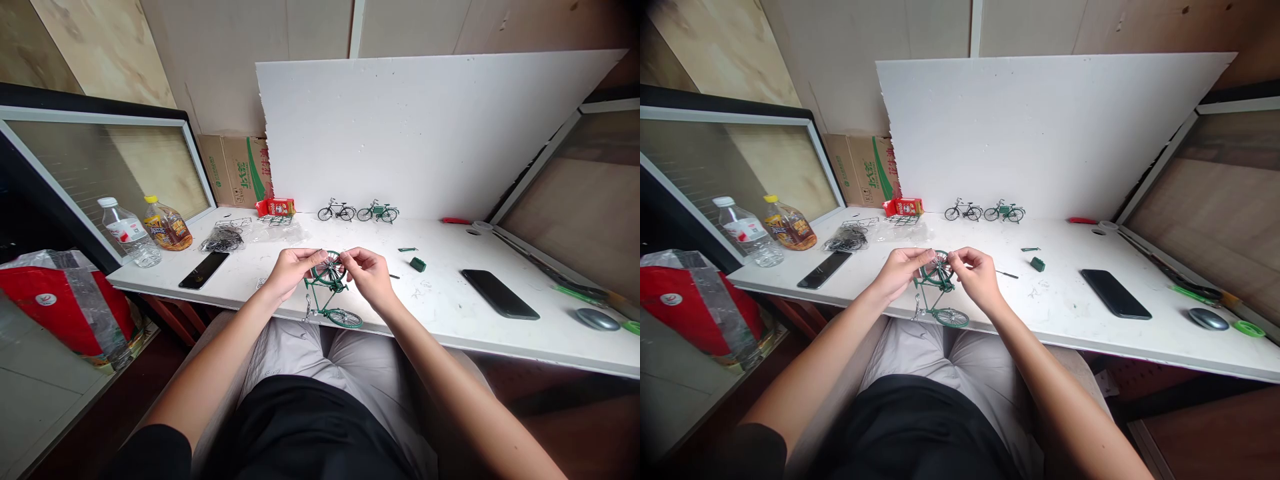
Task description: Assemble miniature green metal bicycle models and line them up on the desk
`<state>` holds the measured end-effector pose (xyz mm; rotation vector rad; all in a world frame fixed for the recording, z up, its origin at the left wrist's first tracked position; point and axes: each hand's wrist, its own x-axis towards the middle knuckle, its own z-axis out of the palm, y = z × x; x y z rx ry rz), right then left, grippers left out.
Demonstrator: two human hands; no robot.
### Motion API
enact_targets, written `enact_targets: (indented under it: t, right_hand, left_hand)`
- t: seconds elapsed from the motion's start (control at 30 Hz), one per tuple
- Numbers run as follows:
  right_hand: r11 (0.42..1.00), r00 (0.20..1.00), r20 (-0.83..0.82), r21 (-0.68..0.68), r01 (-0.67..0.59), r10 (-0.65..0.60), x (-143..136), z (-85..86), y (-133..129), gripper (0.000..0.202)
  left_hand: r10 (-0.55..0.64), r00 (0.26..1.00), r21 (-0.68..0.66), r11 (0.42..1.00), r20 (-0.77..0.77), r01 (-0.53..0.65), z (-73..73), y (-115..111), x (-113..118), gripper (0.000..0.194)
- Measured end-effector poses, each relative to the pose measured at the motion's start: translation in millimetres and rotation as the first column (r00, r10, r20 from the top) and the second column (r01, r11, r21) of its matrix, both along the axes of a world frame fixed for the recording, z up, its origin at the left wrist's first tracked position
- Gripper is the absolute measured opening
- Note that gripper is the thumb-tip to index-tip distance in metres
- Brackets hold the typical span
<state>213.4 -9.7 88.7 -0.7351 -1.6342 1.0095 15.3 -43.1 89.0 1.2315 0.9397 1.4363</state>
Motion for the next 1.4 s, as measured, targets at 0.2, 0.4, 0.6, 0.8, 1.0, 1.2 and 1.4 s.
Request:
enact_targets:
  t: [0.2,0.4,0.6,0.8,1.0,1.2,1.4]
  right_hand:
    - [1.0,1.0,0.012,0.005,-0.002,0.002,0,1.2,-1,0.044]
    - [1.0,1.0,0.01,0.016,-0.021,0.021,1,1.3,-1,0.041]
    - [0.999,0.999,0.019,0.0,-0.051,0.051,1,-0.2,4,0.043]
    - [0.997,0.976,0.2,0.012,0.082,-0.083,15,-16.4,33,0.04]
    - [0.974,0.818,0.529,0.154,0.169,-0.225,35,-45.8,65,0.029]
    - [0.941,0.664,0.667,0.213,0.264,-0.338,62,-53.7,91,0.04]
    - [0.93,0.62,0.697,0.223,0.291,-0.361,71,-52.6,95,0.033]
  left_hand:
    - [0.011,1.0,-0.012,1.0,-0.028,-0.011,0.7,1,-2,0.044]
    - [-0.042,0.999,-0.059,0.997,0.007,0.042,-0.9,3,-4,0.046]
    - [-0.005,1.0,-0.09,0.996,0.015,0.007,0.5,5,-10,0.045]
    - [0.189,0.981,-0.078,0.98,0.05,-0.184,11.1,13,-44,0.043]
    - [0.311,0.936,-0.065,0.95,0.167,-0.304,19.9,19,-77,0.04]
    - [0.407,0.872,-0.137,0.913,0.271,-0.383,14.1,28,-88,0.038]
    - [0.286,0.93,-0.206,0.948,0.229,-0.241,-2.8,33,-84,0.043]
